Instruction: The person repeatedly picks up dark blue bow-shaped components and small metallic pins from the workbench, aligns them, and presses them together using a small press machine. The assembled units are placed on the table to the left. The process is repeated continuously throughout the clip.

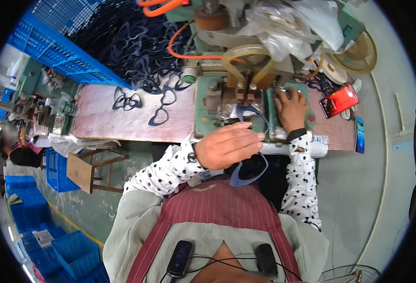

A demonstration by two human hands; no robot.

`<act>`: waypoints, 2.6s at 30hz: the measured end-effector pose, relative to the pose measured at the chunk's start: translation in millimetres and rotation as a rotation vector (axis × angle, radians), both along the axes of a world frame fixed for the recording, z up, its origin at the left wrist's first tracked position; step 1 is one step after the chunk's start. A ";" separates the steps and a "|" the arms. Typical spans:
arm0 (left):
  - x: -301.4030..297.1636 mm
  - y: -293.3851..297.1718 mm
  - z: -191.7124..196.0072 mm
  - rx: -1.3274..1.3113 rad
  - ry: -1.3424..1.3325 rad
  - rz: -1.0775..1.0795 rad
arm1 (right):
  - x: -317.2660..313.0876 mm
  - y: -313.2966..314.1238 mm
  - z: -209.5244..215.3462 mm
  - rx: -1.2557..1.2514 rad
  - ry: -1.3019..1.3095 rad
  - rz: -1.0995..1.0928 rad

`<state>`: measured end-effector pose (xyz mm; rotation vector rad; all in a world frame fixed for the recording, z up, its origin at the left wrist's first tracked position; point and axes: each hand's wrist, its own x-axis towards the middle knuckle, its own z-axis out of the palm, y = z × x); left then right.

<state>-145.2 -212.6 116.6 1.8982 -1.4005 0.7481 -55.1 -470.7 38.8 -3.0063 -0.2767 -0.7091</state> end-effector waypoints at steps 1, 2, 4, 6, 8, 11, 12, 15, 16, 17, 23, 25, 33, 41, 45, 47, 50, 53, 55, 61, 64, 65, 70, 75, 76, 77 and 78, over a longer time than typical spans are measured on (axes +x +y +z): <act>0.0 0.6 0.2 0.005 -0.010 0.007 | 7.2 1.7 -0.2 0.015 0.049 -0.008; -0.5 0.5 0.1 0.011 -0.019 0.016 | 8.1 -3.5 -1.0 0.049 0.044 0.026; -1.7 4.6 0.8 0.052 -0.032 0.009 | 10.6 -10.7 -9.3 0.222 -0.061 0.094; -9.0 11.7 1.8 0.031 -0.086 0.035 | 9.8 -11.0 -6.5 0.296 -0.078 0.065; -6.5 30.0 -3.9 0.023 -0.223 0.094 | 6.4 -12.6 -2.2 0.291 -0.217 0.084; 17.5 82.8 -26.1 0.098 -0.293 0.252 | 5.0 -14.3 6.9 0.262 -0.427 0.129; 32.0 109.1 -30.3 0.166 -0.272 0.312 | 3.5 -13.1 9.9 0.261 -0.484 0.131; 73.7 173.3 -50.5 0.493 -0.272 0.871 | 3.9 -23.0 0.4 0.302 -0.420 0.084; 86.4 188.4 -57.2 0.580 -0.248 0.993 | 3.5 -22.4 -1.1 0.327 -0.424 0.072; 98.3 204.8 -61.8 0.722 -0.168 1.100 | 4.4 -20.2 -2.1 0.355 -0.426 0.067; 142.8 246.7 -56.2 0.991 -0.208 1.057 | 6.6 -16.9 -3.5 0.371 -0.445 0.026; 144.4 238.6 -42.1 1.112 -0.111 0.999 | 3.7 -16.0 -0.2 0.385 -0.414 0.035; 110.4 208.8 -43.7 0.590 -0.144 0.950 | -8.7 1.1 12.8 0.925 -0.043 0.012; 66.1 133.8 -31.3 -0.017 0.004 0.888 | -56.5 62.5 100.9 1.390 0.307 0.311; 43.0 93.8 -5.6 -0.110 0.002 0.729 | -61.1 79.3 110.3 1.344 0.348 0.316; 31.3 79.8 2.1 -0.090 0.035 0.655 | -60.2 85.5 104.6 1.413 0.323 0.308; 15.7 61.0 16.5 -0.078 -0.034 0.528 | -56.0 93.9 111.4 1.437 0.393 0.279; 7.6 48.7 17.2 -0.030 -0.082 0.375 | -53.5 102.6 111.4 1.589 0.344 0.325; 1.3 38.9 20.5 -0.029 -0.093 0.273 | -54.2 104.9 111.4 1.670 0.353 0.339; 7.3 7.7 20.2 0.044 -0.100 -0.063 | -42.0 67.0 94.1 1.253 0.113 0.202; 11.4 2.0 5.1 0.007 -0.069 -0.068 | -21.6 9.6 49.2 0.768 -0.092 -0.142; 11.0 1.9 4.5 0.010 -0.061 -0.068 | -20.9 -7.8 34.0 0.640 -0.059 -0.273; 11.2 4.0 8.1 -0.018 -0.052 -0.052 | -45.9 -29.8 13.7 0.505 0.014 -0.161; 9.8 3.1 5.1 0.008 -0.066 -0.044 | -43.0 -23.5 3.8 0.376 0.065 -0.118; 10.2 4.0 5.0 0.019 -0.073 -0.052 | -38.6 -23.1 0.1 0.469 -0.055 -0.059; 9.9 5.0 4.9 0.028 -0.086 -0.036 | -34.7 -23.0 -2.8 0.534 -0.065 -0.068; 9.4 4.7 5.9 0.037 -0.098 -0.024 | -31.7 -22.0 -3.1 0.600 -0.075 -0.080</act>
